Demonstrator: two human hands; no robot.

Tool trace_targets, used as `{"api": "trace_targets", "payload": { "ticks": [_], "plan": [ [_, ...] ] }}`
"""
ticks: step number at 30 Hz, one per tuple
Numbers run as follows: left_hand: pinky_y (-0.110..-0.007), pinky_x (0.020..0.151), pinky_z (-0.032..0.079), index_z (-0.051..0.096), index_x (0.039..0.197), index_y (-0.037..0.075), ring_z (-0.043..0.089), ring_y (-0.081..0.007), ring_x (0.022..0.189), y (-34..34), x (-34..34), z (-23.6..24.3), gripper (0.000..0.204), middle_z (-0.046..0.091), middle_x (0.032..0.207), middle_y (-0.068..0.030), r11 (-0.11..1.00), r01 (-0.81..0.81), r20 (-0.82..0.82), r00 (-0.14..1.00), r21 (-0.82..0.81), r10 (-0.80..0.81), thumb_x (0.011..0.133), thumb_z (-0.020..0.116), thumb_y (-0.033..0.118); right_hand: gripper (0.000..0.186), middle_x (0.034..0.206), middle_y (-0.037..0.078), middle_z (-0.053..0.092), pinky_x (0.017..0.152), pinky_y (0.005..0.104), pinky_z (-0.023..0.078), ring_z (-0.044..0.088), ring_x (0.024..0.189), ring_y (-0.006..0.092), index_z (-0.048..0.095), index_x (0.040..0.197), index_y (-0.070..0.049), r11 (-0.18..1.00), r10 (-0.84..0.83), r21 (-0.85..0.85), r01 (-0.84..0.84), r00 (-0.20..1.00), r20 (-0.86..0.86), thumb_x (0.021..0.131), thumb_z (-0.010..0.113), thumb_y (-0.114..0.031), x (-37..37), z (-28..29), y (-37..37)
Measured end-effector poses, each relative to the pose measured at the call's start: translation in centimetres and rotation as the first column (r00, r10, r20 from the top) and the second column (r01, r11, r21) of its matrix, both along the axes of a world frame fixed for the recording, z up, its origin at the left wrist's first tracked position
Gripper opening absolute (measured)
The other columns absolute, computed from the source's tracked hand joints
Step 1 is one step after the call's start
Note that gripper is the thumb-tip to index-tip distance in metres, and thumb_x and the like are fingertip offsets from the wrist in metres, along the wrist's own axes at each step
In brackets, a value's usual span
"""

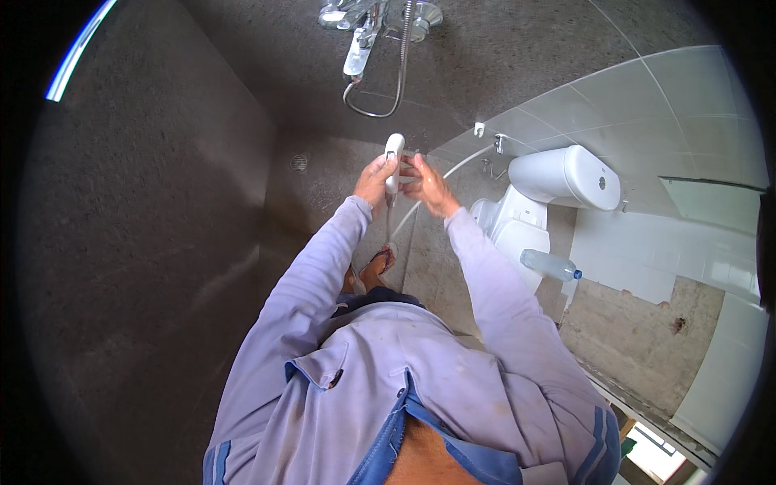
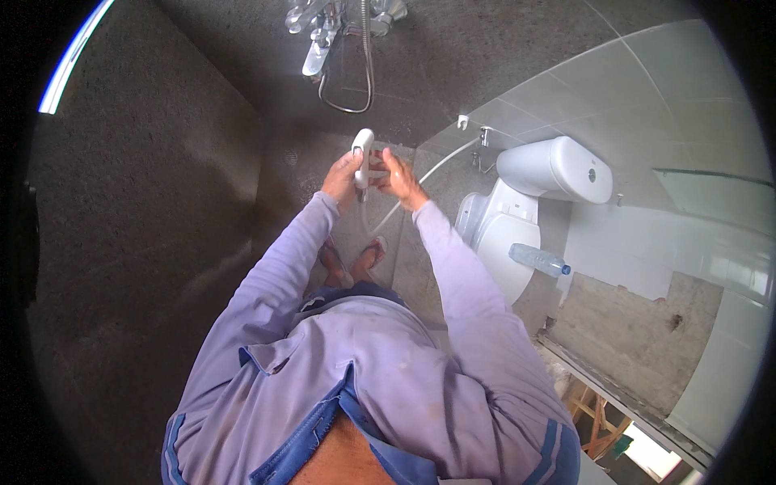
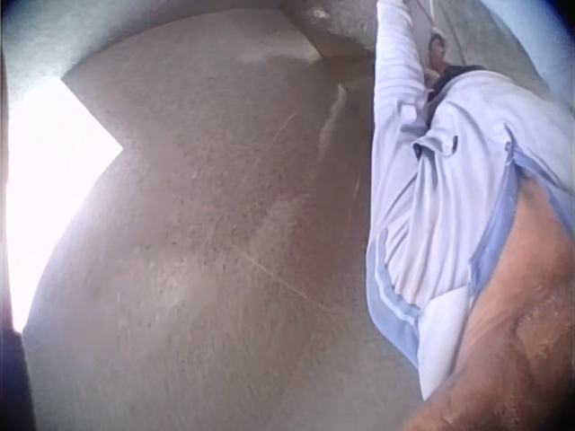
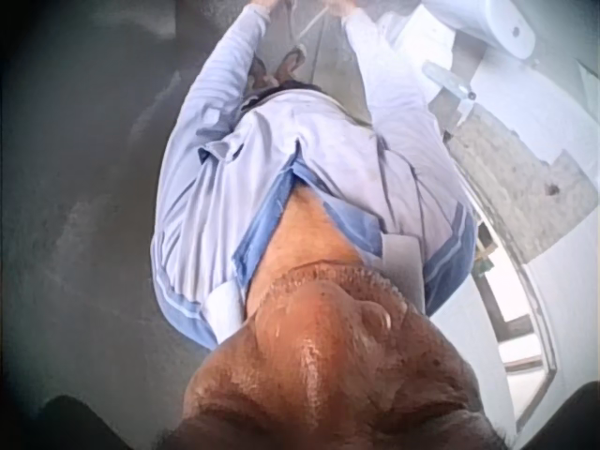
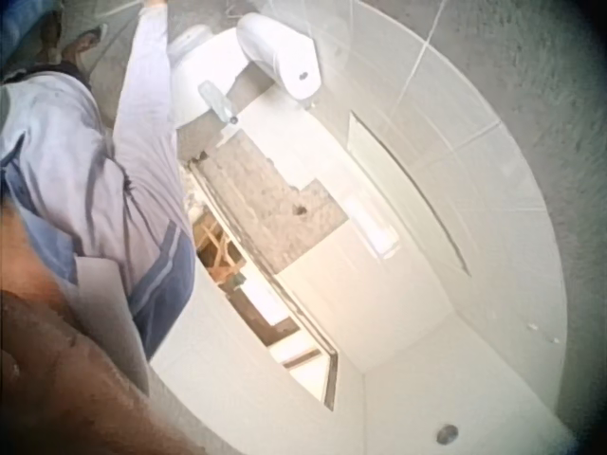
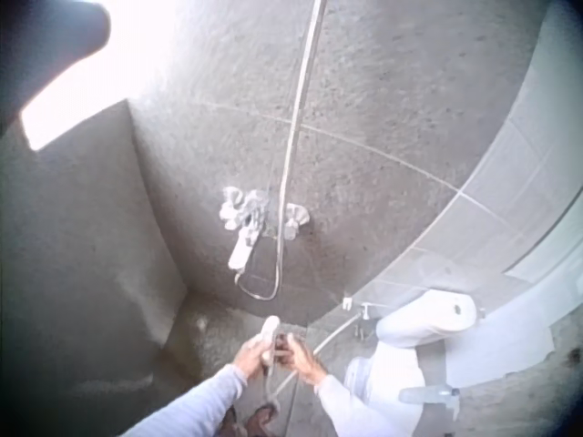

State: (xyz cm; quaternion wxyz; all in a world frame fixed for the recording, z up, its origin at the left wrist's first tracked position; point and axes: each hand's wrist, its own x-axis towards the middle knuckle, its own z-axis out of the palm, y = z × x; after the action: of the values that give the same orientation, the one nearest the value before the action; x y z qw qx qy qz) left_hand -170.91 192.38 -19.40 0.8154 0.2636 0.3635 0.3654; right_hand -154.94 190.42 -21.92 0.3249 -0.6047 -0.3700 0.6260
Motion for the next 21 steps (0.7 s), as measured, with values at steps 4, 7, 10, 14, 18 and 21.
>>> {"api": "trace_targets", "payload": {
  "ticks": [4, 7, 10, 14, 18, 21],
  "plan": [
    [-0.040, 0.092, 0.042, 0.056, 0.121, 0.009, 0.051, -0.0241, 0.106, 1.6, 3.4, -5.5, 0.045, 0.055, 0.111, -0.0142, 0.901, 0.132, -0.492, 0.865, 0.413, 0.099, 0.095, 0.050, 0.046, 0.075, 0.133, 0.022, 0.046, 0.093, 0.0418, 0.043, 0.052, 0.117, 0.0313, 0.040, 0.134, -0.010, 0.968, -0.127, 0.225, 0.112, 0.991, 0.051, 0.091, 0.031, -0.070, -1.7, 1.8, -1.4],
    [-0.044, 0.100, 0.036, 0.054, 0.130, 0.012, 0.042, -0.0298, 0.120, 2.8, 4.9, -3.6, 0.049, 0.047, 0.128, -0.0164, 0.636, 0.472, -0.757, 0.583, 0.610, 0.294, 0.093, 0.051, 0.044, 0.074, 0.114, 0.018, 0.053, 0.076, 0.0369, 0.049, 0.058, 0.099, 0.0245, 0.039, 0.132, -0.007, 0.926, -0.234, 0.336, 0.169, 0.958, 0.164, 0.090, 0.037, -0.068, 0.0, 1.5, -1.5],
    [-0.045, 0.104, 0.033, 0.054, 0.130, 0.016, 0.036, -0.0322, 0.130, 4.3, 3.6, 2.2, 0.052, 0.042, 0.139, -0.0095, 0.244, 0.778, -0.785, 0.451, 0.579, 0.425, 0.085, 0.061, 0.041, 0.061, 0.081, 0.006, 0.050, 0.049, 0.0293, 0.045, 0.054, 0.067, 0.0164, 0.044, 0.120, -0.007, 0.944, -0.283, 0.197, 0.263, 0.956, 0.079, 0.092, 0.043, -0.061, 2.7, 2.9, -2.5],
    [-0.045, 0.111, 0.027, 0.054, 0.132, 0.018, 0.025, -0.0307, 0.138, 6.5, 0.7, -0.1, 0.054, 0.026, 0.150, -0.0066, 0.038, 0.983, -0.876, 0.143, 0.180, 0.460, 0.081, 0.069, 0.030, 0.054, 0.072, 0.002, 0.047, 0.050, 0.0276, 0.043, 0.051, 0.065, 0.0132, 0.051, 0.100, -0.006, 0.952, -0.081, 0.306, 0.019, 0.978, 0.190, 0.091, 0.047, -0.060, 5.0, 2.3, -4.2],
    [-0.045, 0.113, 0.025, 0.052, 0.134, 0.019, 0.020, -0.0292, 0.141, 5.5, -0.3, -3.0, 0.051, 0.022, 0.154, -0.0032, 0.066, 0.990, -0.899, 0.084, 0.124, 0.430, 0.085, 0.063, 0.029, 0.055, 0.072, 0.003, 0.047, 0.053, 0.0293, 0.043, 0.050, 0.064, 0.0137, 0.056, 0.097, -0.003, 0.933, 0.075, 0.331, -0.144, 0.975, 0.211, 0.090, 0.051, -0.058, 3.5, 4.2, -6.3],
    [-0.045, 0.114, 0.024, 0.051, 0.135, 0.018, 0.020, -0.0274, 0.143, 5.1, 0.2, -5.0, 0.048, 0.023, 0.155, -0.0038, 0.078, 0.992, -0.905, 0.053, 0.095, 0.423, 0.087, 0.057, 0.024, 0.061, 0.073, 0.005, 0.049, 0.060, 0.0324, 0.045, 0.052, 0.065, 0.0154, 0.057, 0.102, -0.001, 0.875, 0.110, 0.425, -0.231, 0.951, 0.289, 0.089, 0.052, -0.060, 2.0, 3.0, -7.2]
  ]
}}
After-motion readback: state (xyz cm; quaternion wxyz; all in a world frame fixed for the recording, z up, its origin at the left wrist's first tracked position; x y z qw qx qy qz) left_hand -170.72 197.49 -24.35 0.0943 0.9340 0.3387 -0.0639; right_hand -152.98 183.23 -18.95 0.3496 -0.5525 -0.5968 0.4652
